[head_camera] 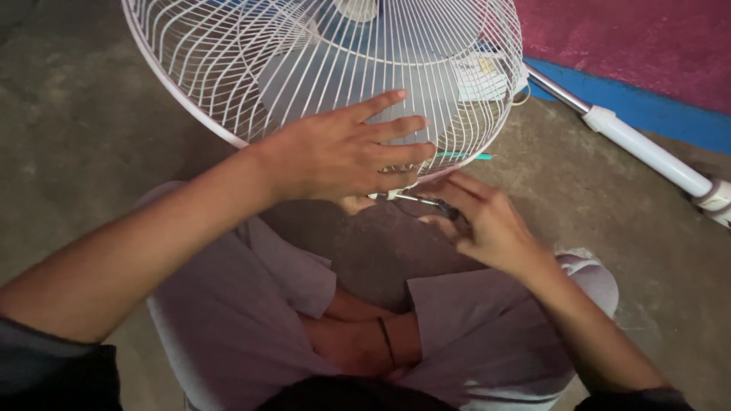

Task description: The person assembles a standing fan by first securing the front grill to the fan head using a screwdriver. They then wipe the metal stand with a cloth and attach the fan head to the stand, completing the assembly.

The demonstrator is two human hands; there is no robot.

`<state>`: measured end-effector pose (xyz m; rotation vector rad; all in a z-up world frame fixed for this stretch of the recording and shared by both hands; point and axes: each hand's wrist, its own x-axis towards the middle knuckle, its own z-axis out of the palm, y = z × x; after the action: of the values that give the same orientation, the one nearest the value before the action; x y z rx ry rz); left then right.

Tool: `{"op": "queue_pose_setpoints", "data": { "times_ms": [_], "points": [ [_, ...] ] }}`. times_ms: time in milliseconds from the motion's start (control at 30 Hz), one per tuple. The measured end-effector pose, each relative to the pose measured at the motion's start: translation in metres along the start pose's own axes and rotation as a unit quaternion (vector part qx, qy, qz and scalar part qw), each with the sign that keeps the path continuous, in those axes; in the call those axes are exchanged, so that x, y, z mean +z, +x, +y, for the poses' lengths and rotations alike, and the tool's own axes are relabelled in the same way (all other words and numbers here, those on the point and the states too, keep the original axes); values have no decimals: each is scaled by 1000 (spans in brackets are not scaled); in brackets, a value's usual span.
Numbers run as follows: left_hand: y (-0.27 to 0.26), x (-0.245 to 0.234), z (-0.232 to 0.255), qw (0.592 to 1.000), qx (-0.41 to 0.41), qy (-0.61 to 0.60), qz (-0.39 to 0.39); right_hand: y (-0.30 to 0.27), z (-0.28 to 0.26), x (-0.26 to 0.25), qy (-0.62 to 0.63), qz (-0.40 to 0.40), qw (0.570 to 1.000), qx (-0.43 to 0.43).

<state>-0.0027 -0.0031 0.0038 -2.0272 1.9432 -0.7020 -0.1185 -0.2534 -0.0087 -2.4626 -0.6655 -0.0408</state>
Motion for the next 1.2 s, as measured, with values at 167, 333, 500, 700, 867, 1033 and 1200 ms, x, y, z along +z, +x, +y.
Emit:
{"op": "queue_pose_setpoints", "data": {
  "times_ms": [167, 333, 500, 700, 867, 1033, 1200],
  "points": [
    [-4, 0, 0, 1000, -8, -7, 27, 0, 14, 13, -89, 75, 992, -44],
    [-17, 0, 0, 996, -29, -22, 75, 2, 20, 12, -166, 95, 976, -103],
    [-32, 5, 10, 983, -88, -72, 146, 6, 23, 10, -207, 125, 960, -145],
    [-40, 10, 18, 977, -117, -91, 150, 4, 28, 4, -226, 112, 951, -178],
    [-41, 12, 20, 976, -129, -91, 150, -1, 35, 1, -224, 117, 951, -176],
    [-43, 13, 24, 972, -144, -80, 169, 0, 36, 5, -187, 147, 955, -178],
    [-42, 18, 30, 967, -167, -91, 169, 8, 30, 16, -139, 157, 968, -137]
  ]
}}
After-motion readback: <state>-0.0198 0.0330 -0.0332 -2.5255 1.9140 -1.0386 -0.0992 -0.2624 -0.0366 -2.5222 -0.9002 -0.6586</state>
